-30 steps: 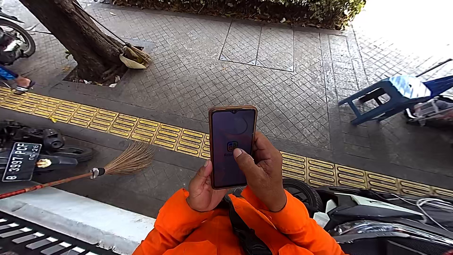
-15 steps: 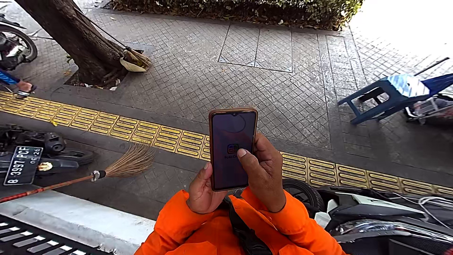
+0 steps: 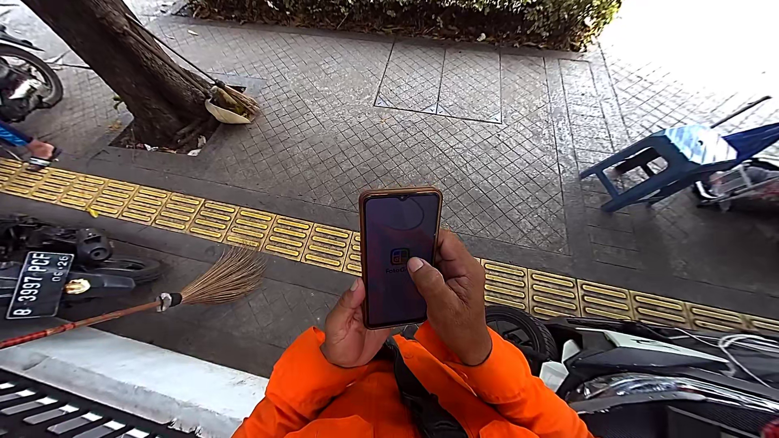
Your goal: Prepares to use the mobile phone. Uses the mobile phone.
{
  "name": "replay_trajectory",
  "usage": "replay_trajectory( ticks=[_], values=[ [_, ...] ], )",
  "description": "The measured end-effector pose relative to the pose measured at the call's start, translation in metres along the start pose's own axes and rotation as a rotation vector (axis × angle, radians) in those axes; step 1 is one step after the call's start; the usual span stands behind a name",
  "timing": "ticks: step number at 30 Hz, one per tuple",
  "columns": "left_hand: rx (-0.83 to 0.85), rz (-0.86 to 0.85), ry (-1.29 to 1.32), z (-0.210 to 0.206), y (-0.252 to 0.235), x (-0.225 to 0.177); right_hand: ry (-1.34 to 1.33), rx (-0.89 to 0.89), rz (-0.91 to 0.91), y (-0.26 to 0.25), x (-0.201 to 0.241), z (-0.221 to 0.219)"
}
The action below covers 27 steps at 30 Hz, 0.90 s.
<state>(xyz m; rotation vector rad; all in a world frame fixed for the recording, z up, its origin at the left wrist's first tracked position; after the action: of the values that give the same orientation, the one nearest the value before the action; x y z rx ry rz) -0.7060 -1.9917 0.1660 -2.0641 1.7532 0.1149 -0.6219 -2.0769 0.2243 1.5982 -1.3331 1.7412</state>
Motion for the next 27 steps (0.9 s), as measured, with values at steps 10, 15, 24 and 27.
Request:
replay_trajectory(
  ticks=[10, 15, 24, 27],
  values=[
    [0.002, 0.009, 0.005, 0.0003, -0.0012, 0.0007, -0.002, 0.003, -0.009, 0.0, -0.0018, 0.0009],
    [0.003, 0.011, 0.005, 0.0006, -0.0029, 0.0008, -0.001, -0.003, -0.015, -0.001, -0.0031, 0.0019],
    [-0.004, 0.019, 0.009, 0.0026, -0.0058, 0.0007, 0.011, -0.01, -0.018, -0.0055, -0.0042, 0.0019],
    [-0.006, 0.015, 0.005, 0.0028, -0.0065, 0.0003, 0.016, -0.012, -0.019, -0.0064, -0.0047, 0.0016]
  ],
)
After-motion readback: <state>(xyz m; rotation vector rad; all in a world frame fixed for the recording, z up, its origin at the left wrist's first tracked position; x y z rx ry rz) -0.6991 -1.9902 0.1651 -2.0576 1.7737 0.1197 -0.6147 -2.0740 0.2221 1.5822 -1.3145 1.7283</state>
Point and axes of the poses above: each hand's wrist, its own y-axis away from the middle knuckle, its own z-axis out of the back of the hand, x = y × z, the point moved 8 cm from there along -y, towards the middle knuckle, and after that the axes turned 3 degrees about -y, right-handed, at the moved point
